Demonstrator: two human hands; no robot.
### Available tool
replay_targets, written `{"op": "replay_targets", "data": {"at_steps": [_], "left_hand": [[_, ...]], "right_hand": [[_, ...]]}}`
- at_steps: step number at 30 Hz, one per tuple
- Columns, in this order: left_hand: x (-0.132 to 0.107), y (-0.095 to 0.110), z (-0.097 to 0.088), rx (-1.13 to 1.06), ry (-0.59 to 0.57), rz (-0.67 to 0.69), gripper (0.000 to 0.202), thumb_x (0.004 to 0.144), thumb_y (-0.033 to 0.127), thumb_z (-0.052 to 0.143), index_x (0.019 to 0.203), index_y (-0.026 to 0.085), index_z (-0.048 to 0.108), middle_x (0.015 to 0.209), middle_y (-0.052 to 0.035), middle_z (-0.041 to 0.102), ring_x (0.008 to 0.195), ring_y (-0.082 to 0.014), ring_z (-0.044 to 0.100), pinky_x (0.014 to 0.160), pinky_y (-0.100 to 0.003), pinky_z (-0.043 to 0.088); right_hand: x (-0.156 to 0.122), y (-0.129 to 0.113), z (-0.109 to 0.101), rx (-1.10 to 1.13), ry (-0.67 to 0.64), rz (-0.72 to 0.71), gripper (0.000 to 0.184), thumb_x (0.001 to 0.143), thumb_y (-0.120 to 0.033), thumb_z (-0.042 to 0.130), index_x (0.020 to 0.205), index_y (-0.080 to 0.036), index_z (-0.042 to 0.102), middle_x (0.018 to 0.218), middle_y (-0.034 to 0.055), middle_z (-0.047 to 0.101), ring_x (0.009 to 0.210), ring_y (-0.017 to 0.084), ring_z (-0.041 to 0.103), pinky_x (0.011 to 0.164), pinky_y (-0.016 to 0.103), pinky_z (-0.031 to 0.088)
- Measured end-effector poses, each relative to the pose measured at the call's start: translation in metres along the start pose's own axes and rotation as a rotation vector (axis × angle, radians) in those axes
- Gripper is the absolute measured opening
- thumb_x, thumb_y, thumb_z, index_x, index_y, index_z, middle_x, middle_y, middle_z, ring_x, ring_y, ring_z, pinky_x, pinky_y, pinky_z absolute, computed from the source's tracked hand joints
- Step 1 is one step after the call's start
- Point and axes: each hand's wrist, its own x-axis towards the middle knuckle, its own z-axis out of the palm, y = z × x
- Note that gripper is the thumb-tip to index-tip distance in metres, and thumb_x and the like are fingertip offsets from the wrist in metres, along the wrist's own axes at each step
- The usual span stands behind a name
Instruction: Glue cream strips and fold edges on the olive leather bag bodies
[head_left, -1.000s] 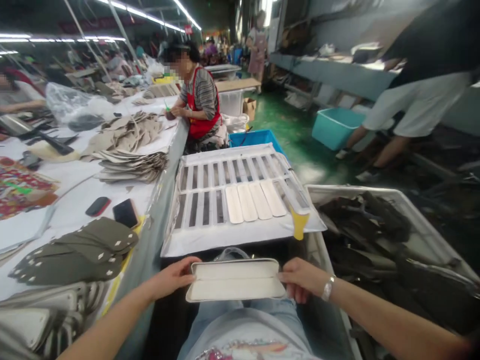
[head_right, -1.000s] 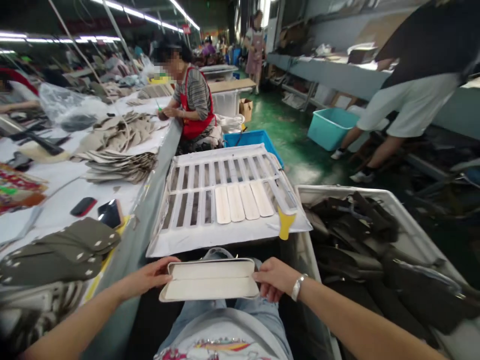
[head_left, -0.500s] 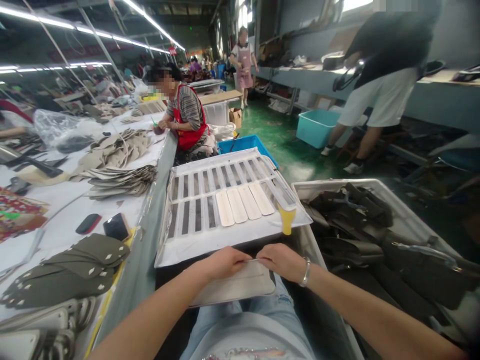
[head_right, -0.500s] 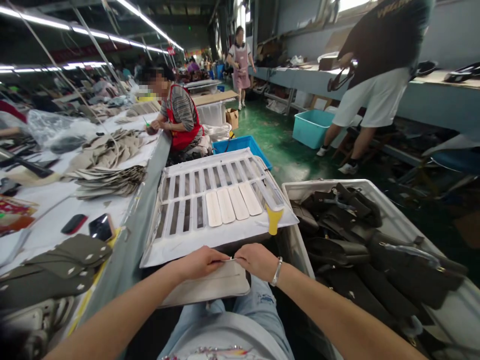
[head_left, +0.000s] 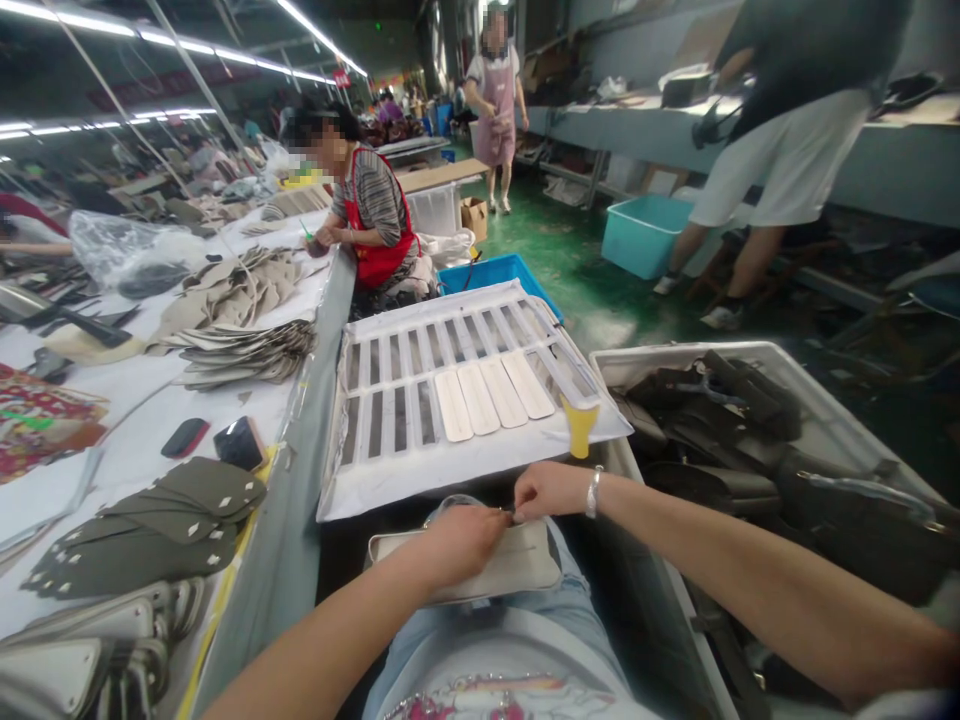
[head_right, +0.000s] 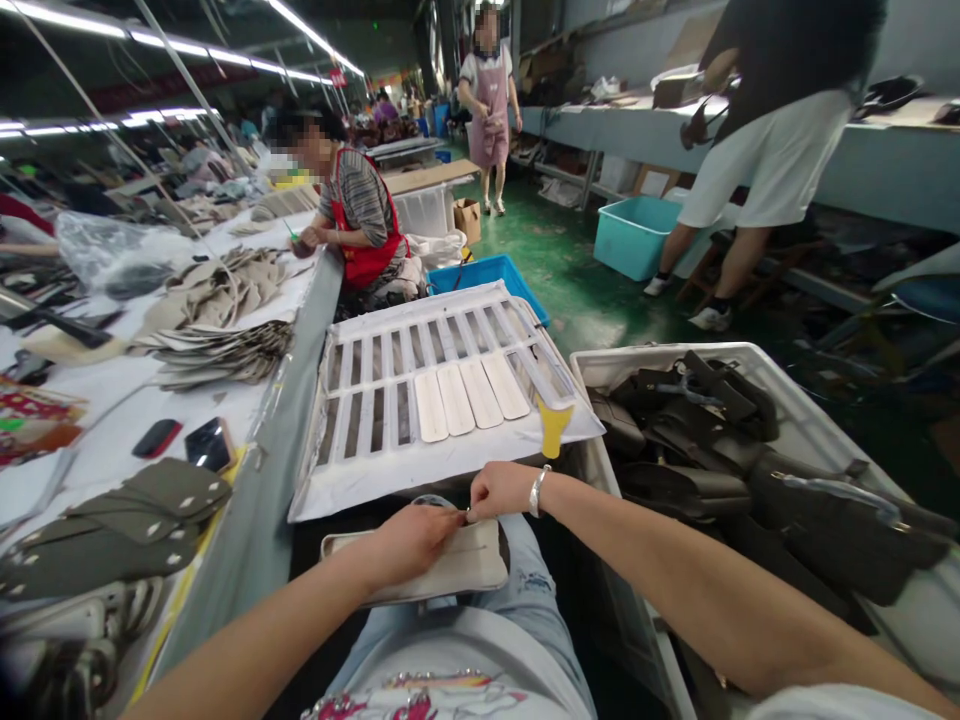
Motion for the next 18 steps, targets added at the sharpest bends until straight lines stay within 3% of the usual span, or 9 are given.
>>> {"op": "replay_targets", "data": {"at_steps": [4, 9, 13, 18], "left_hand": [[-0.008, -0.01, -0.013, -0.102, 0.013, 0.019, 0.038, 0.081, 0.01, 0.039, 0.117, 0.013, 0.051, 0.11, -0.0111, 0.061, 0.098, -0.0232, 0.058, 0.087, -0.034, 0.044], [-0.044, -0.042, -0.034, -0.266, -0.056, 0.039, 0.037, 0.084, 0.012, 0.038, 0.115, 0.023, 0.055, 0.11, -0.0026, 0.063, 0.098, -0.0178, 0.059, 0.087, -0.026, 0.043], [-0.062, -0.054, -0.021, -0.244, -0.041, -0.005, 0.046, 0.082, 0.01, 0.04, 0.126, 0.02, 0.046, 0.128, -0.0051, 0.052, 0.113, -0.02, 0.051, 0.097, -0.031, 0.037], [-0.063, -0.052, -0.002, -0.147, -0.007, -0.019, 0.049, 0.084, 0.012, 0.037, 0.132, 0.018, 0.038, 0.134, -0.0072, 0.045, 0.117, -0.0201, 0.047, 0.098, -0.03, 0.036]], "right_hand": [[0.013, -0.002, -0.005, 0.035, -0.064, 0.003, 0.025, 0.063, -0.035, 0.065, 0.078, -0.016, 0.072, 0.068, 0.0022, 0.067, 0.061, 0.014, 0.056, 0.055, 0.022, 0.04], [0.017, -0.002, -0.008, 0.13, -0.157, -0.065, 0.029, 0.071, -0.033, 0.06, 0.094, -0.02, 0.071, 0.085, 0.0014, 0.07, 0.078, 0.016, 0.062, 0.072, 0.023, 0.045], [0.024, 0.0, -0.001, 0.233, -0.172, -0.128, 0.036, 0.074, -0.035, 0.057, 0.104, -0.018, 0.067, 0.098, 0.0027, 0.067, 0.089, 0.017, 0.06, 0.08, 0.024, 0.044], [0.037, -0.013, 0.01, 0.253, -0.232, -0.129, 0.039, 0.079, -0.04, 0.051, 0.108, -0.017, 0.065, 0.094, 0.0011, 0.067, 0.084, 0.016, 0.059, 0.075, 0.022, 0.043]]}}
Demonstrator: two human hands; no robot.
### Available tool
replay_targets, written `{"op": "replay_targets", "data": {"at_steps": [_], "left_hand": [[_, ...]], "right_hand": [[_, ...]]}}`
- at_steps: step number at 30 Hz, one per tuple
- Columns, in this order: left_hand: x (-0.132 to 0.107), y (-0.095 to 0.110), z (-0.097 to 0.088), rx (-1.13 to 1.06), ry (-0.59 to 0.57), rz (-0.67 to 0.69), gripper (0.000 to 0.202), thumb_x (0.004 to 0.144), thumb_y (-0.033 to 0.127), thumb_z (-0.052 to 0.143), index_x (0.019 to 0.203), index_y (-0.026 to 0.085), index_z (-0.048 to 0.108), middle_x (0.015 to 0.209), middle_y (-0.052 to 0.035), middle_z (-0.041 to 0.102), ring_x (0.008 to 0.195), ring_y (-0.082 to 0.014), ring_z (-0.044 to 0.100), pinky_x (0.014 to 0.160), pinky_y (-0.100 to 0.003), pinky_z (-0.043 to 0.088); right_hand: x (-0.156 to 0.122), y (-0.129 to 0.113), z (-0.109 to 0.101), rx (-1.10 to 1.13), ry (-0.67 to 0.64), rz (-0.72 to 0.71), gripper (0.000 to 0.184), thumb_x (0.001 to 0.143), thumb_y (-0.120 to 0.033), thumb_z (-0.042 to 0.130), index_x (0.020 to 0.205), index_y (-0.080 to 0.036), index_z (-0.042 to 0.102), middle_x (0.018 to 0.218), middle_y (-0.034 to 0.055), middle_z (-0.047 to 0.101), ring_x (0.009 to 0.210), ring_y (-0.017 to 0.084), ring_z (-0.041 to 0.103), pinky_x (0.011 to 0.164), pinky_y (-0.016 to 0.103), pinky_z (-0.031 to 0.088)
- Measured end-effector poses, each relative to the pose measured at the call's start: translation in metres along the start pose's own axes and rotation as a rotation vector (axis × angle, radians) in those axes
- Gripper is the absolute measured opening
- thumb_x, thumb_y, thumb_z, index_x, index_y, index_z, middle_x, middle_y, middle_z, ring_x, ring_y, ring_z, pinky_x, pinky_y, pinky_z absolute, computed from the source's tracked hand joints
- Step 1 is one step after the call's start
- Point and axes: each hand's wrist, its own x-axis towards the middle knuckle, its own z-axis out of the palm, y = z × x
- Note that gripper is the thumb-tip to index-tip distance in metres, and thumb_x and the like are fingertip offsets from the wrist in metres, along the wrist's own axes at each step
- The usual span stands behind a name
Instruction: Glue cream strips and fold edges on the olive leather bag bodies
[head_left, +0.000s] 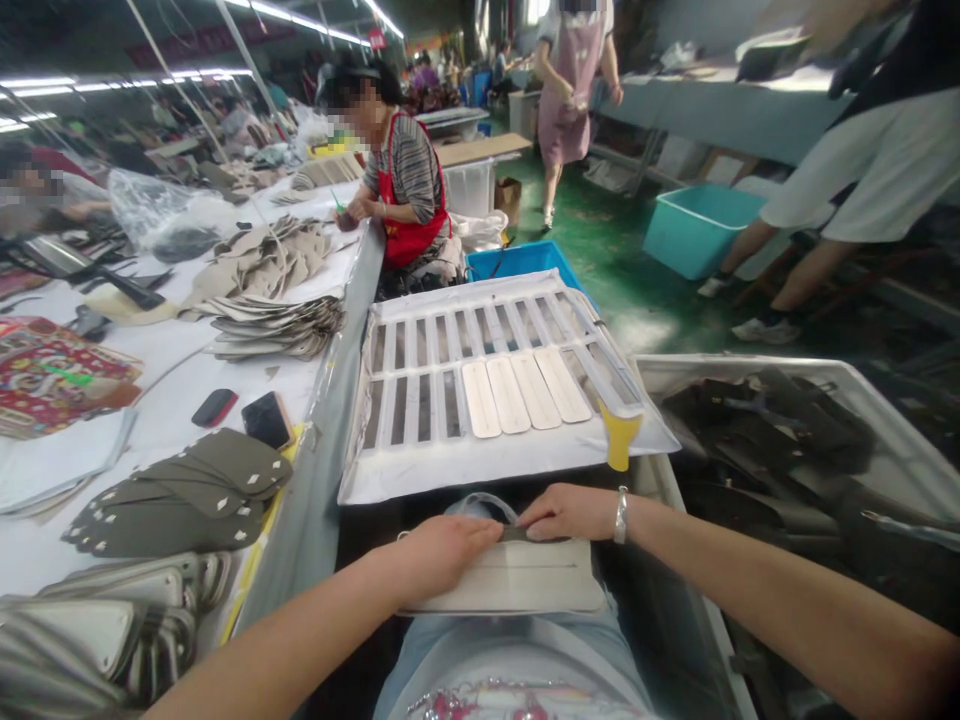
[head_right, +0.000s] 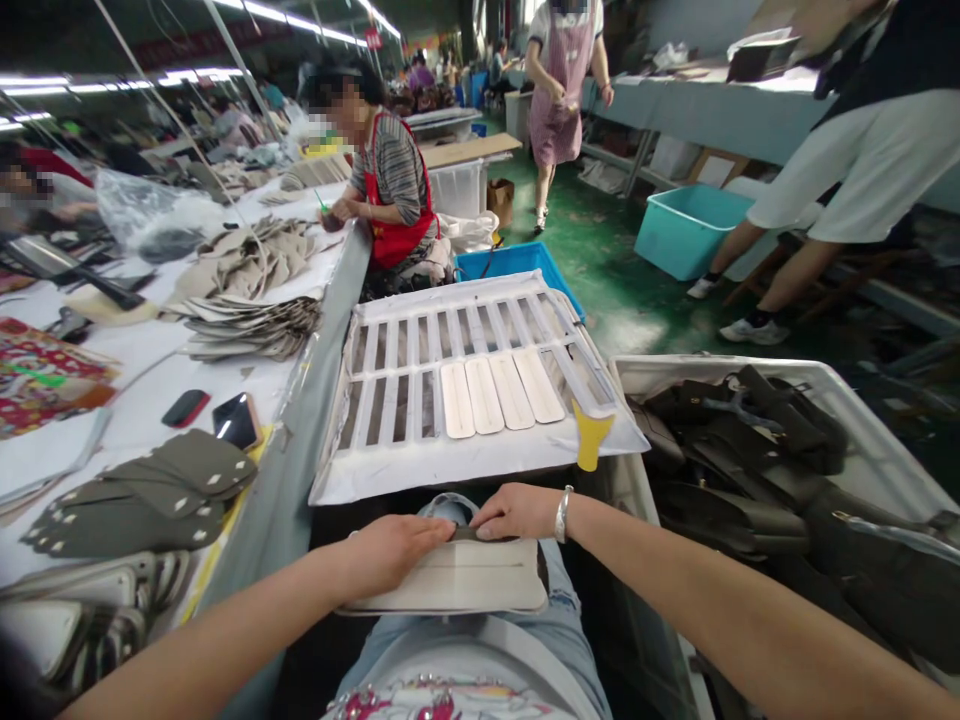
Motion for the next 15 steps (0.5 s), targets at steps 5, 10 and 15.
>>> {"op": "replay_targets", "data": {"at_steps": [5, 10, 15], "left_hand": [[-0.001, -0.006, 0.005, 0.122, 0.01, 0.051, 0.052, 0.084, 0.012, 0.035, 0.136, 0.012, 0.03, 0.132, -0.0145, 0.046, 0.117, -0.0236, 0.047, 0.096, -0.033, 0.039], [-0.023, -0.028, -0.009, 0.014, -0.015, 0.096, 0.057, 0.079, 0.008, 0.042, 0.134, 0.016, 0.034, 0.135, -0.0104, 0.043, 0.118, -0.0213, 0.046, 0.097, -0.031, 0.037], [-0.053, -0.048, -0.014, -0.084, 0.005, 0.042, 0.052, 0.082, 0.01, 0.041, 0.133, 0.019, 0.036, 0.137, -0.0071, 0.041, 0.121, -0.019, 0.044, 0.101, -0.03, 0.033]], "right_hand": [[0.022, -0.017, 0.006, -0.13, -0.027, -0.1, 0.038, 0.085, -0.041, 0.043, 0.101, -0.017, 0.067, 0.085, 0.0016, 0.067, 0.076, 0.015, 0.058, 0.071, 0.022, 0.042], [0.034, -0.029, 0.006, -0.122, -0.051, -0.05, 0.038, 0.085, -0.043, 0.043, 0.102, -0.019, 0.067, 0.089, 0.0014, 0.067, 0.077, 0.016, 0.059, 0.072, 0.023, 0.042], [0.048, -0.039, 0.008, -0.082, -0.066, -0.034, 0.038, 0.083, -0.045, 0.045, 0.101, -0.02, 0.067, 0.083, 0.0004, 0.067, 0.073, 0.016, 0.057, 0.07, 0.024, 0.042]]}}
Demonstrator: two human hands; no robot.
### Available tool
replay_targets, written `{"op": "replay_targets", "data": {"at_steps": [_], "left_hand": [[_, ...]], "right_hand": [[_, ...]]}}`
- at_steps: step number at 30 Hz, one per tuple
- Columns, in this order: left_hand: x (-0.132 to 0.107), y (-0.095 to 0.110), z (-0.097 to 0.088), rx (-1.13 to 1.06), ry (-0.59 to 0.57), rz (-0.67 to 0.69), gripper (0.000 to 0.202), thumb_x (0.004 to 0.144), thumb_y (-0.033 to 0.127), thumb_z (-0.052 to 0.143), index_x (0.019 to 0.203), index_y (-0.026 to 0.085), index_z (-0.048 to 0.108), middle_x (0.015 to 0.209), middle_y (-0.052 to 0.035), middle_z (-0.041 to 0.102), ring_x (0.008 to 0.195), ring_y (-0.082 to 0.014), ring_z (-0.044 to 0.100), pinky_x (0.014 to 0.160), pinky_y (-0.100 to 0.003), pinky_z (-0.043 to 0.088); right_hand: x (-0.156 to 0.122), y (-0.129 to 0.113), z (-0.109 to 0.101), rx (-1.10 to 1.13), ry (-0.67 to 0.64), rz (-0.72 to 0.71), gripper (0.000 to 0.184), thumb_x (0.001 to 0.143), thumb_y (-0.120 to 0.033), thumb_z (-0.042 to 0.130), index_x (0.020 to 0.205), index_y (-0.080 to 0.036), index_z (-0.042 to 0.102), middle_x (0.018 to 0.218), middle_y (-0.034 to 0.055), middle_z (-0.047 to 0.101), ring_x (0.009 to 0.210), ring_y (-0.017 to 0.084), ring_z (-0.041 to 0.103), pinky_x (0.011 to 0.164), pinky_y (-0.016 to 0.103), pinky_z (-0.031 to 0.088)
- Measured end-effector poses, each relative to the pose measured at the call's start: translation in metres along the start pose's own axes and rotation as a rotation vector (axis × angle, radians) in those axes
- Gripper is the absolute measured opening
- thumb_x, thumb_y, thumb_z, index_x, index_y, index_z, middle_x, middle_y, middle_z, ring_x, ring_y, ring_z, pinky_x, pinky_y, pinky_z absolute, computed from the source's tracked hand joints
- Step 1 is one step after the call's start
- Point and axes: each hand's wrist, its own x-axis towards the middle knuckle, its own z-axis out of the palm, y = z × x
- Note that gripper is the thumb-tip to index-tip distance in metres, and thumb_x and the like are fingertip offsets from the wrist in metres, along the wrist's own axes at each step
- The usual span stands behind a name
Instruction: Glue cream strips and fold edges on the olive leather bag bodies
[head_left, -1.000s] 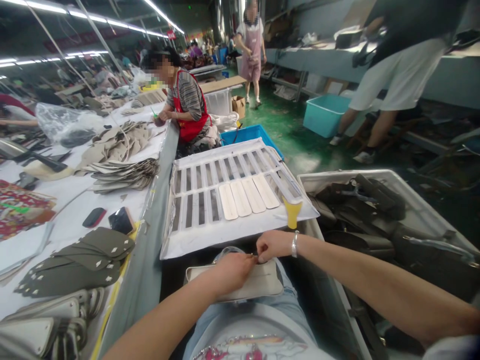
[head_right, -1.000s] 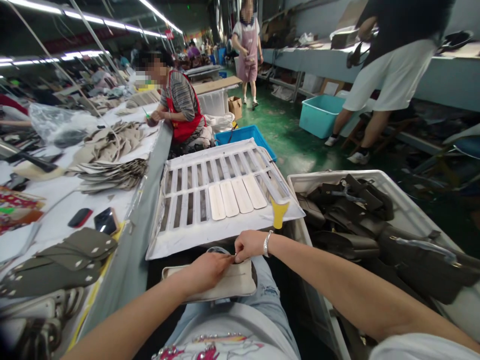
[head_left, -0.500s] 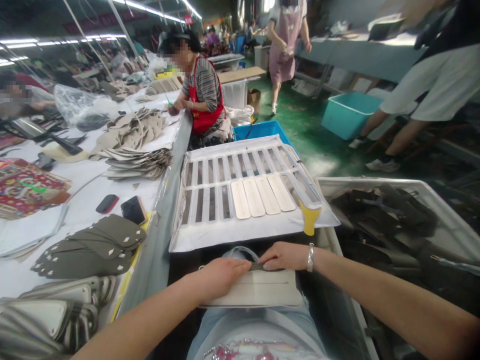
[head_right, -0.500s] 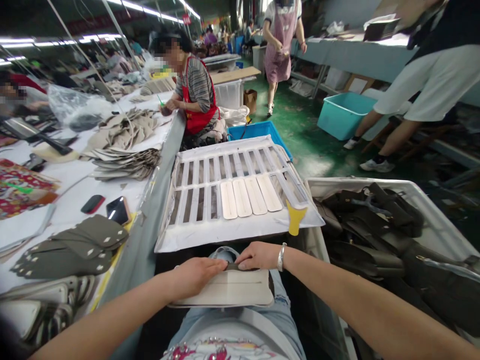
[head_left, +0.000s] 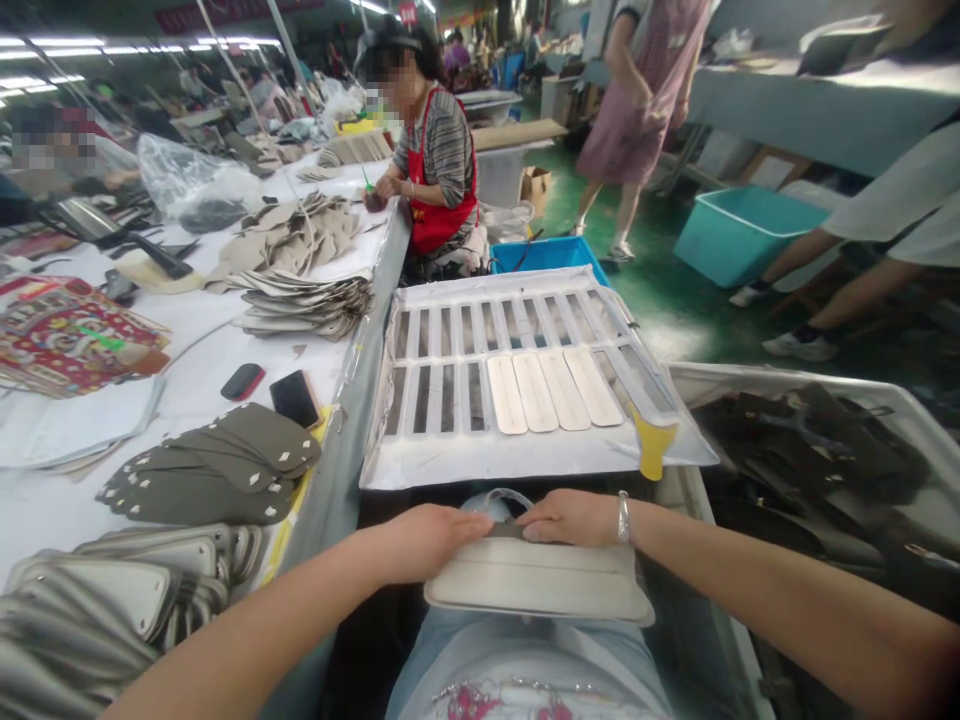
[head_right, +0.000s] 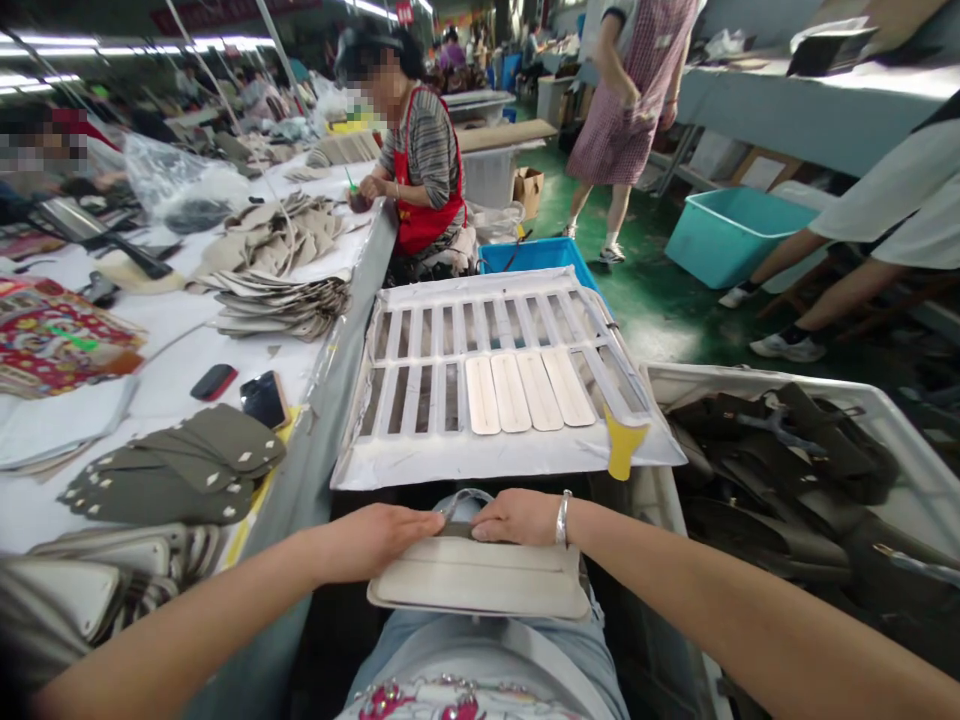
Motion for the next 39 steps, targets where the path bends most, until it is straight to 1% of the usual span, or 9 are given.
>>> {"op": "replay_targets", "data": {"at_steps": [7, 11, 16, 19, 26, 28, 30, 34, 39], "left_hand": [[-0.014, -0.002, 0.007, 0.152, 0.022, 0.041, 0.056, 0.081, 0.011, 0.041, 0.136, 0.011, 0.029, 0.139, -0.0133, 0.036, 0.126, -0.0197, 0.038, 0.103, -0.03, 0.031], [-0.033, -0.001, 0.006, 0.258, 0.057, -0.026, 0.052, 0.082, 0.012, 0.038, 0.134, 0.008, 0.033, 0.137, -0.0146, 0.04, 0.123, -0.0203, 0.041, 0.103, -0.029, 0.033], [-0.041, 0.01, 0.012, 0.366, 0.11, -0.115, 0.055, 0.081, 0.014, 0.04, 0.135, 0.009, 0.031, 0.139, -0.0151, 0.037, 0.126, -0.0248, 0.036, 0.104, -0.038, 0.03], [-0.036, 0.017, 0.015, 0.413, 0.105, -0.176, 0.054, 0.084, 0.016, 0.037, 0.137, 0.013, 0.029, 0.141, -0.0115, 0.034, 0.126, -0.026, 0.035, 0.101, -0.041, 0.031], [-0.025, 0.028, 0.01, 0.449, 0.137, -0.206, 0.044, 0.088, 0.023, 0.036, 0.131, 0.016, 0.041, 0.137, -0.0094, 0.041, 0.128, -0.0282, 0.031, 0.105, -0.046, 0.021], [-0.014, 0.039, 0.011, 0.445, 0.185, -0.219, 0.041, 0.088, 0.032, 0.041, 0.124, 0.015, 0.05, 0.135, -0.0114, 0.044, 0.127, -0.0311, 0.032, 0.105, -0.05, 0.018], [0.002, 0.057, 0.016, 0.393, 0.233, -0.189, 0.043, 0.085, 0.037, 0.048, 0.122, 0.016, 0.051, 0.134, -0.0117, 0.045, 0.125, -0.0314, 0.035, 0.104, -0.049, 0.022], [0.037, 0.097, 0.04, 0.192, 0.287, -0.042, 0.041, 0.082, 0.033, 0.054, 0.12, 0.019, 0.05, 0.123, -0.0081, 0.054, 0.11, -0.0233, 0.048, 0.094, -0.037, 0.038], [0.064, 0.115, 0.069, 0.151, 0.379, -0.03, 0.019, 0.087, 0.026, 0.048, 0.098, 0.024, 0.063, 0.106, -0.003, 0.063, 0.097, -0.0216, 0.053, 0.084, -0.038, 0.04]], "right_hand": [[0.034, -0.017, 0.006, -0.085, -0.031, -0.083, 0.038, 0.087, -0.042, 0.039, 0.099, -0.018, 0.066, 0.083, 0.0025, 0.065, 0.074, 0.016, 0.056, 0.072, 0.025, 0.043], [0.053, -0.026, 0.011, -0.155, -0.042, -0.108, 0.037, 0.089, -0.038, 0.035, 0.1, -0.017, 0.064, 0.084, 0.0036, 0.064, 0.074, 0.015, 0.056, 0.072, 0.025, 0.043], [0.074, -0.037, 0.018, -0.204, -0.02, -0.119, 0.037, 0.088, -0.037, 0.036, 0.095, -0.015, 0.065, 0.082, 0.0071, 0.066, 0.069, 0.016, 0.055, 0.068, 0.027, 0.042], [0.06, -0.029, 0.014, -0.197, -0.01, -0.112, 0.036, 0.087, -0.038, 0.039, 0.101, -0.017, 0.065, 0.088, 0.0063, 0.066, 0.074, 0.016, 0.057, 0.07, 0.026, 0.042], [-0.036, 0.013, -0.005, -0.043, 0.025, 0.096, 0.042, 0.085, -0.041, 0.043, 0.118, -0.02, 0.058, 0.106, 0.0033, 0.065, 0.093, 0.02, 0.059, 0.082, 0.028, 0.043], [-0.058, 0.016, 0.0, -0.081, 0.13, 0.146, 0.046, 0.084, -0.041, 0.045, 0.121, -0.017, 0.055, 0.117, 0.0068, 0.06, 0.104, 0.023, 0.056, 0.091, 0.032, 0.04], [-0.078, 0.015, 0.013, -0.136, 0.368, 0.154, 0.049, 0.084, -0.041, 0.046, 0.125, -0.016, 0.05, 0.126, 0.0091, 0.053, 0.115, 0.023, 0.048, 0.1, 0.036, 0.034], [-0.115, 0.008, 0.063, -0.269, 0.835, 0.045, 0.04, 0.084, -0.038, 0.05, 0.119, -0.02, 0.051, 0.13, 0.009, 0.047, 0.122, 0.021, 0.04, 0.105, 0.039, 0.03], [-0.128, 0.019, 0.119, -0.408, 0.963, 0.011, 0.013, 0.083, -0.028, 0.052, 0.089, -0.021, 0.061, 0.122, 0.0087, 0.053, 0.12, 0.023, 0.041, 0.103, 0.045, 0.031]]}}
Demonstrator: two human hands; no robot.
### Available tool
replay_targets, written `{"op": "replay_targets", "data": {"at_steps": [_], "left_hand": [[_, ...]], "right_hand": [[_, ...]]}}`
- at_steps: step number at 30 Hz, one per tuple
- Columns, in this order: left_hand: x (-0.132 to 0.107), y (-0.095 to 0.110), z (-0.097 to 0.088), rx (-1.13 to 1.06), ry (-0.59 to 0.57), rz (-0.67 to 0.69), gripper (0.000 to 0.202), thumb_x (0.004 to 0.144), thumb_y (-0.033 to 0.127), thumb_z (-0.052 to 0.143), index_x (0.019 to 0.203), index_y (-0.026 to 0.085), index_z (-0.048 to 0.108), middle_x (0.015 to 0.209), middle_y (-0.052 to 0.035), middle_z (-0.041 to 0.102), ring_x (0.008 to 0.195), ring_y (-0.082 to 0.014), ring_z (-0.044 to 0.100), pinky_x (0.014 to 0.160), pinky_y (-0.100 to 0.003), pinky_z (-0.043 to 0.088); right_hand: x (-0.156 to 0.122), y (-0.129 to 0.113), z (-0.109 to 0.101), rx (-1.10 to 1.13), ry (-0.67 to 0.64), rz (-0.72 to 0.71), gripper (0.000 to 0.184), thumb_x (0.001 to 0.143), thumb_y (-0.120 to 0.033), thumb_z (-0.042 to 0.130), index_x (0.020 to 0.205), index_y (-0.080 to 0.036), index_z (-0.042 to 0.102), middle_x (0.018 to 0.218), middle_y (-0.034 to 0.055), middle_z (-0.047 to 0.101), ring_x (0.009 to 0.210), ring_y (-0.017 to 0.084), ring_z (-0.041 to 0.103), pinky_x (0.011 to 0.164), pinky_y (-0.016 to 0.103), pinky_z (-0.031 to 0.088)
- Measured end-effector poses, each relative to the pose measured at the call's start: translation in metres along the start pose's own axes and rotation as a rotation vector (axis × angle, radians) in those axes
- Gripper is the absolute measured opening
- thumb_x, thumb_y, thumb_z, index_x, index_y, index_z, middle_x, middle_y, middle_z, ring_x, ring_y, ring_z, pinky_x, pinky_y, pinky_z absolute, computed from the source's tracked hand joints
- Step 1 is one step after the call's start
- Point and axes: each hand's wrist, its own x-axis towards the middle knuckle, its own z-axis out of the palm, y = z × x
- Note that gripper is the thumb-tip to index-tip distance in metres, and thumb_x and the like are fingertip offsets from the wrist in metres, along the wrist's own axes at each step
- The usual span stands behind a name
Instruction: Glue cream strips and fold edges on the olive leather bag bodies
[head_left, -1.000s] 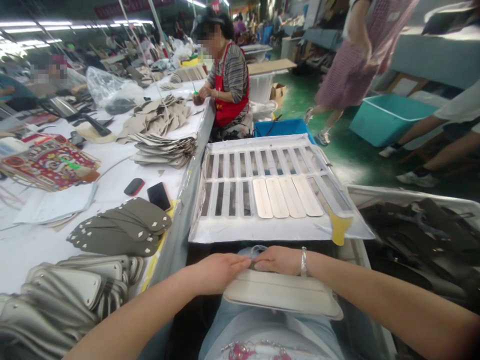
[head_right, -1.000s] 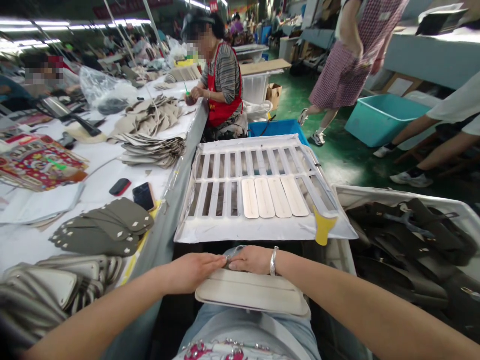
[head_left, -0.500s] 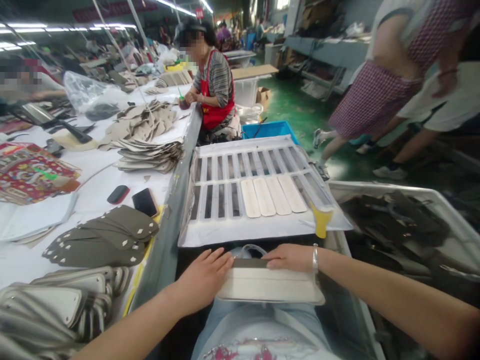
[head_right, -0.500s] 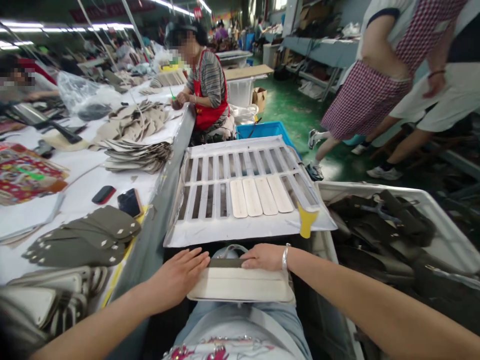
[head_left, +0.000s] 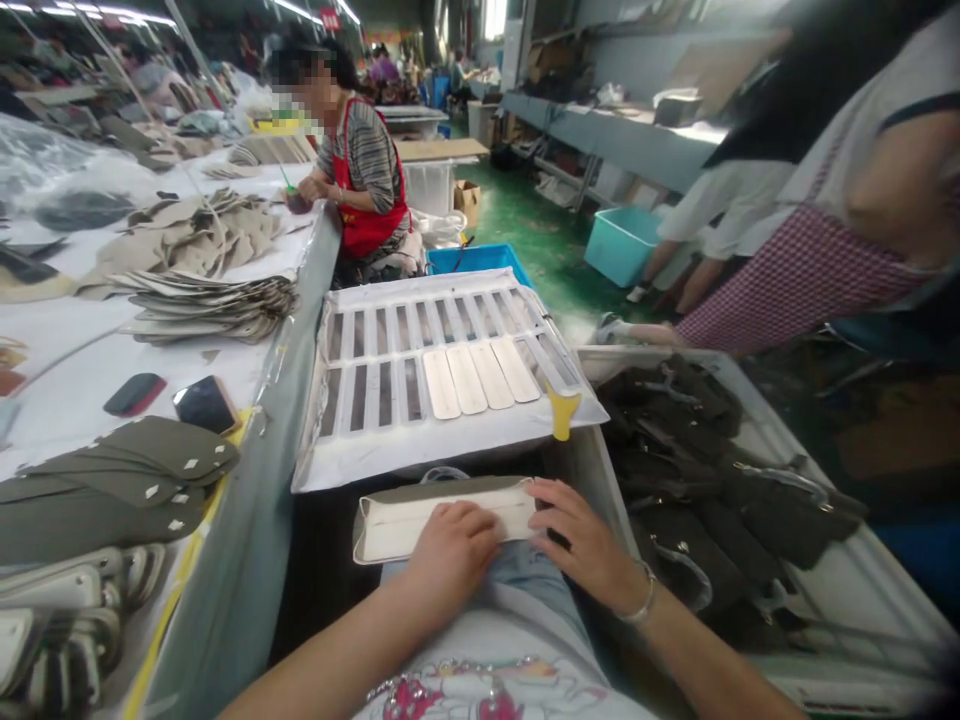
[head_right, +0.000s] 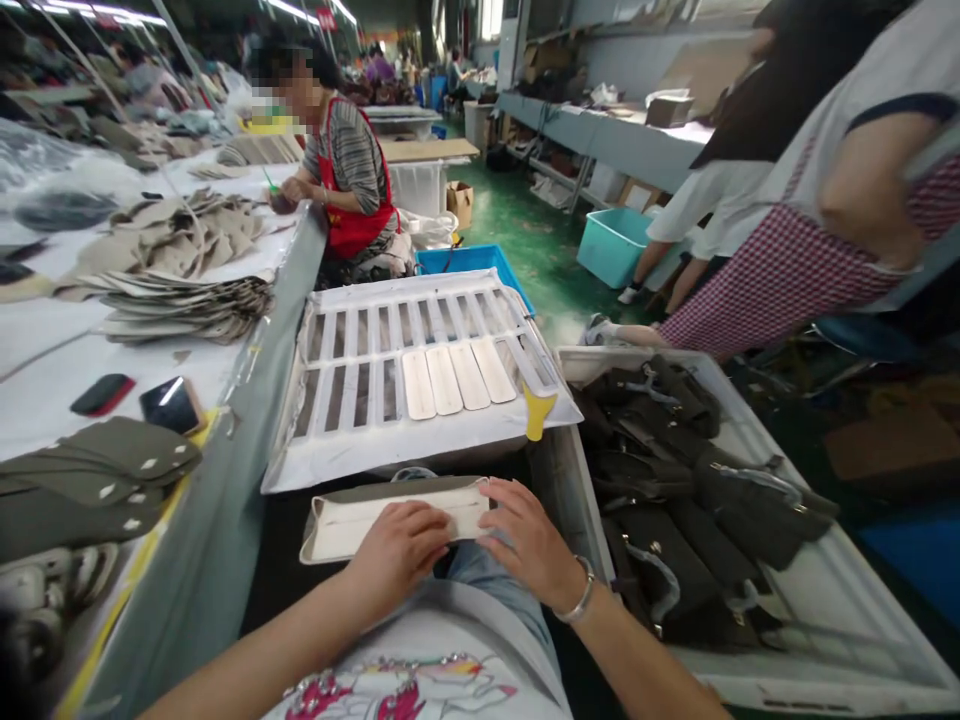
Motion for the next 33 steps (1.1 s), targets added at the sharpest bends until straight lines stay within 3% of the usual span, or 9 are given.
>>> {"op": "replay_targets", "data": {"at_steps": [6, 10, 19, 22, 25, 27, 29, 31, 33], "left_hand": [[-0.003, -0.002, 0.013, -0.018, 0.11, -0.054, 0.016, 0.086, 0.023, 0.05, 0.091, 0.023, 0.065, 0.105, 0.0004, 0.065, 0.095, -0.0192, 0.053, 0.084, -0.036, 0.039], [-0.003, 0.005, 0.015, -0.026, 0.131, -0.105, 0.015, 0.085, 0.022, 0.051, 0.089, 0.023, 0.065, 0.104, 0.0028, 0.065, 0.096, -0.0178, 0.053, 0.086, -0.035, 0.038], [0.013, 0.022, 0.012, 0.067, 0.153, -0.264, 0.011, 0.079, 0.016, 0.052, 0.075, 0.019, 0.062, 0.095, 0.0001, 0.064, 0.091, -0.0192, 0.052, 0.077, -0.035, 0.037], [0.017, 0.023, 0.011, 0.102, 0.136, -0.282, 0.008, 0.077, 0.016, 0.053, 0.074, 0.019, 0.06, 0.095, 0.0007, 0.062, 0.09, -0.0191, 0.05, 0.074, -0.034, 0.036], [0.017, 0.023, 0.01, 0.132, 0.113, -0.286, 0.006, 0.077, 0.017, 0.053, 0.075, 0.02, 0.059, 0.095, 0.0009, 0.061, 0.089, -0.0192, 0.049, 0.072, -0.035, 0.036], [0.016, 0.022, 0.009, 0.154, 0.105, -0.285, 0.005, 0.077, 0.018, 0.054, 0.076, 0.02, 0.058, 0.094, 0.0005, 0.06, 0.089, -0.0194, 0.049, 0.071, -0.035, 0.035], [0.015, 0.022, 0.008, 0.171, 0.095, -0.28, 0.004, 0.077, 0.018, 0.054, 0.076, 0.02, 0.057, 0.093, 0.0002, 0.058, 0.088, -0.0194, 0.048, 0.071, -0.034, 0.035], [0.015, 0.022, 0.007, 0.183, 0.084, -0.273, 0.005, 0.077, 0.018, 0.053, 0.075, 0.02, 0.057, 0.093, -0.0004, 0.058, 0.088, -0.0197, 0.048, 0.07, -0.034, 0.035], [0.016, 0.021, 0.007, 0.194, 0.079, -0.271, 0.005, 0.077, 0.018, 0.052, 0.076, 0.02, 0.057, 0.092, -0.0011, 0.057, 0.088, -0.0205, 0.048, 0.07, -0.035, 0.035]], "right_hand": [[-0.008, 0.006, 0.026, -0.085, 0.205, -0.115, 0.009, 0.084, -0.022, 0.052, 0.084, -0.021, 0.061, 0.109, 0.006, 0.06, 0.114, 0.02, 0.046, 0.101, 0.047, 0.035], [-0.007, 0.0, 0.032, -0.092, 0.298, -0.091, 0.009, 0.084, -0.017, 0.049, 0.081, -0.018, 0.057, 0.109, 0.0088, 0.059, 0.114, 0.02, 0.046, 0.1, 0.046, 0.038], [-0.001, -0.021, 0.041, -0.23, 0.34, 0.131, 0.017, 0.085, -0.021, 0.041, 0.073, -0.018, 0.053, 0.124, 0.014, 0.05, 0.124, 0.025, 0.037, 0.099, 0.048, 0.035], [-0.005, -0.024, 0.043, -0.29, 0.434, 0.238, 0.019, 0.084, -0.032, 0.046, 0.087, -0.015, 0.054, 0.13, 0.0188, 0.042, 0.123, 0.027, 0.036, 0.098, 0.046, 0.035], [-0.012, -0.021, 0.043, -0.286, 0.447, 0.457, 0.04, 0.076, -0.053, 0.053, 0.088, -0.014, 0.054, 0.1, 0.0172, 0.059, 0.097, 0.028, 0.054, 0.081, 0.04, 0.044], [-0.015, -0.02, 0.045, -0.151, 0.26, 0.616, 0.043, 0.077, -0.059, 0.047, 0.066, -0.018, 0.052, 0.065, 0.0072, 0.058, 0.066, 0.021, 0.056, 0.062, 0.034, 0.044], [-0.013, -0.023, 0.049, 0.154, 0.05, 0.755, 0.053, 0.082, -0.06, 0.035, 0.049, -0.02, 0.045, 0.045, 0.0017, 0.047, 0.045, 0.014, 0.048, 0.048, 0.028, 0.038], [-0.008, -0.029, 0.055, 0.539, -0.044, 0.882, 0.058, 0.084, -0.058, 0.03, 0.044, -0.019, 0.045, 0.041, 0.0013, 0.046, 0.036, 0.011, 0.042, 0.041, 0.025, 0.032], [-0.001, -0.038, 0.06, 0.86, -0.058, 0.977, 0.056, 0.084, -0.056, 0.033, 0.049, -0.017, 0.052, 0.048, 0.0035, 0.055, 0.036, 0.011, 0.046, 0.039, 0.023, 0.034]]}}
